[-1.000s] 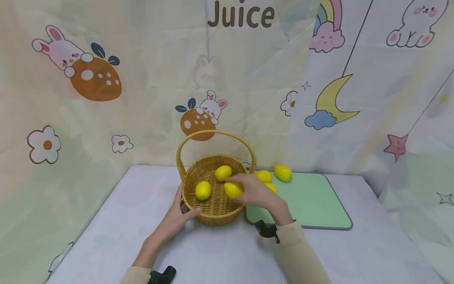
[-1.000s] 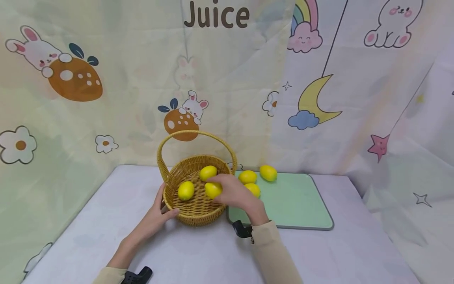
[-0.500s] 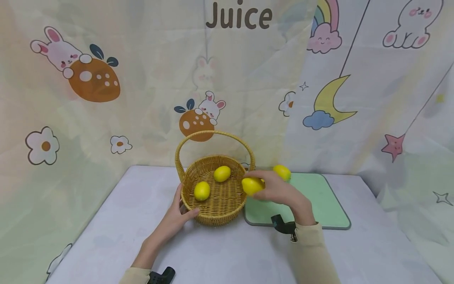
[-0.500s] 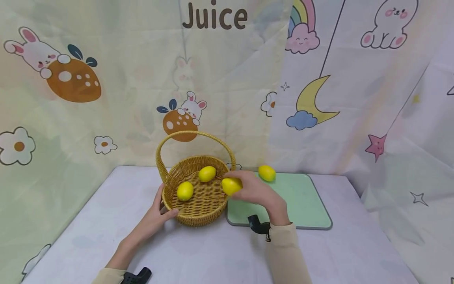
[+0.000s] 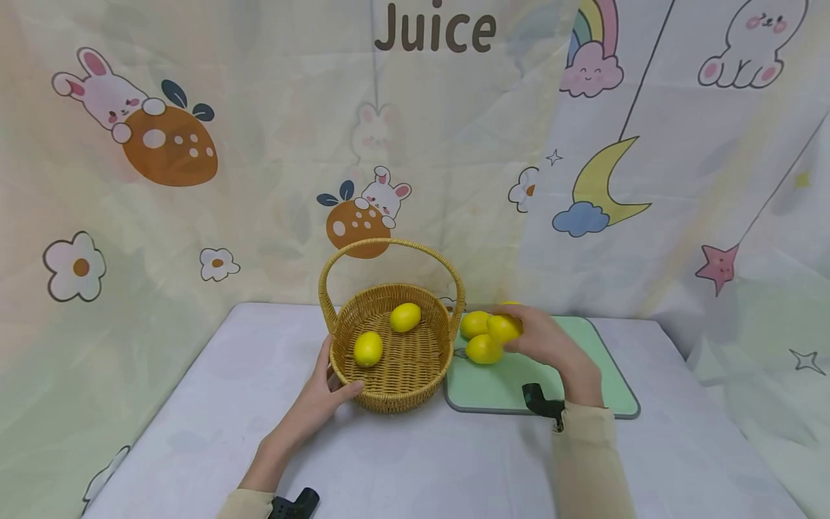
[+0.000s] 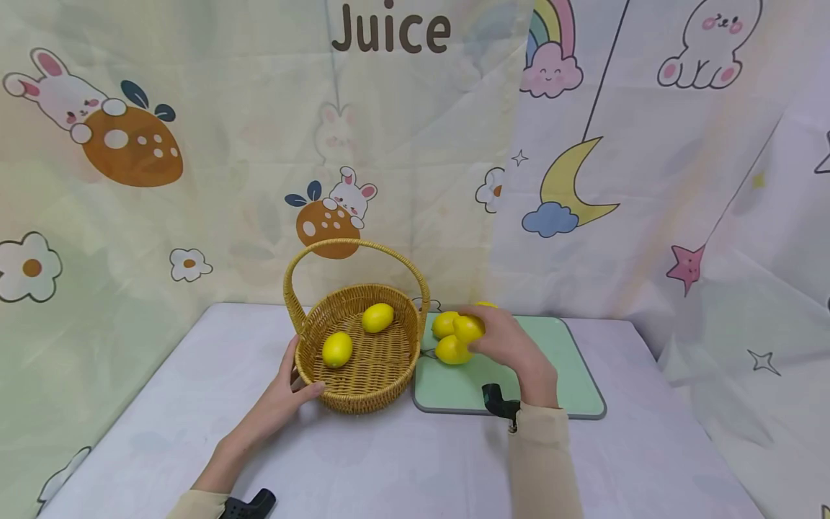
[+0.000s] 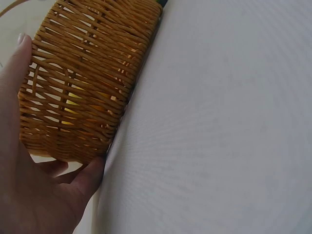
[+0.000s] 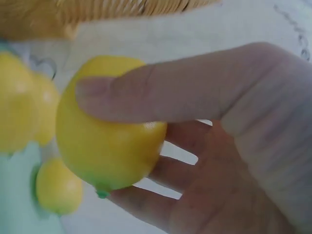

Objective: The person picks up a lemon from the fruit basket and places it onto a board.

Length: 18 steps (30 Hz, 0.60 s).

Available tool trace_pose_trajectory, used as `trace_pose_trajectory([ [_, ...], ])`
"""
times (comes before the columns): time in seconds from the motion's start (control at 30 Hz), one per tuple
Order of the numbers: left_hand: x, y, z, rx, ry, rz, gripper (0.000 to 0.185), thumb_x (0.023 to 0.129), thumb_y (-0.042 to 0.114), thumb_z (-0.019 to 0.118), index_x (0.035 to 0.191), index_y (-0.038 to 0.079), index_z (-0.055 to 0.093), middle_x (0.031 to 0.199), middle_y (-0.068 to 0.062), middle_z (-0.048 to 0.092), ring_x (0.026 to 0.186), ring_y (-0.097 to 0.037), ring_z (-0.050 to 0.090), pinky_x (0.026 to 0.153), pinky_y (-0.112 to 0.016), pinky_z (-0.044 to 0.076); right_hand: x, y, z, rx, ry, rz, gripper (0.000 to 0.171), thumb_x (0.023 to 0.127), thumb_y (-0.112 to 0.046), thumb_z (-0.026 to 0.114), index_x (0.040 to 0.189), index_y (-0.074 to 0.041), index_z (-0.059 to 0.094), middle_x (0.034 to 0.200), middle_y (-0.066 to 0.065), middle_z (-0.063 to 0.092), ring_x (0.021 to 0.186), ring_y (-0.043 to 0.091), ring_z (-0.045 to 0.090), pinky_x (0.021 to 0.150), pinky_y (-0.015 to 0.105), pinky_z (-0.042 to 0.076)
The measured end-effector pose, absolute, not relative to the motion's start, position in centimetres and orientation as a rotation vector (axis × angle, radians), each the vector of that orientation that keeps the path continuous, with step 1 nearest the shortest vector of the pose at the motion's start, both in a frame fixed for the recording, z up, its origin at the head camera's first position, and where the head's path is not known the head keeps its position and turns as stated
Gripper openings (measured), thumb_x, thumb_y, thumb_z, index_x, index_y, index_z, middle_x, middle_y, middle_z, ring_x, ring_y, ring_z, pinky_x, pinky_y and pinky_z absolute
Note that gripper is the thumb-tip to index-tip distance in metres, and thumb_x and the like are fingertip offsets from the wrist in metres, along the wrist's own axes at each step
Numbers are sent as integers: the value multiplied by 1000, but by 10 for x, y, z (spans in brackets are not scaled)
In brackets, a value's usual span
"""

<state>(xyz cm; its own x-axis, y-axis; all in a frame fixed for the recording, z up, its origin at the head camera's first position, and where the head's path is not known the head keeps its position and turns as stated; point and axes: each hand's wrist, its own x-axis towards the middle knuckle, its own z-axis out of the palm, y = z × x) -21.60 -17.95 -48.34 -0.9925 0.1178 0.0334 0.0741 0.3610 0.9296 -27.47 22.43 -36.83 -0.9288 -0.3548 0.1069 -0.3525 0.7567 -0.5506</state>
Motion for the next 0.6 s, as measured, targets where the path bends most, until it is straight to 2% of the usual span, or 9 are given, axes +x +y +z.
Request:
trace_pose_trajectory([
  [0.27,-215,-179,-483,189,2558,1744,106,90,40,73,154,48,-10,169,0,-1,155,-36,13,120,-52,30,-295,250,-398,-489,2984,-881,57,75,6,65,132,2,59,133,25,59,109,37,53,95,55,47],
  [0.5,-216,-180,-485,195,2557,1748,106,90,39,73,154,49,-11,169,0,-1,155,-36,13,120,-52,30,-305,257,-420,-379,2928,-887,62,75,5,65,136,-3,58,138,22,57,114,35,51,103,58,43],
  [0.6,-217,-181,-486,187,2561,1744,106,89,40,73,153,50,-11,169,1,-1,155,-36,13,121,-52,30,-306,258,-424,-382,2921,-882,62,74,5,65,135,-3,58,136,21,58,111,35,52,102,58,43],
])
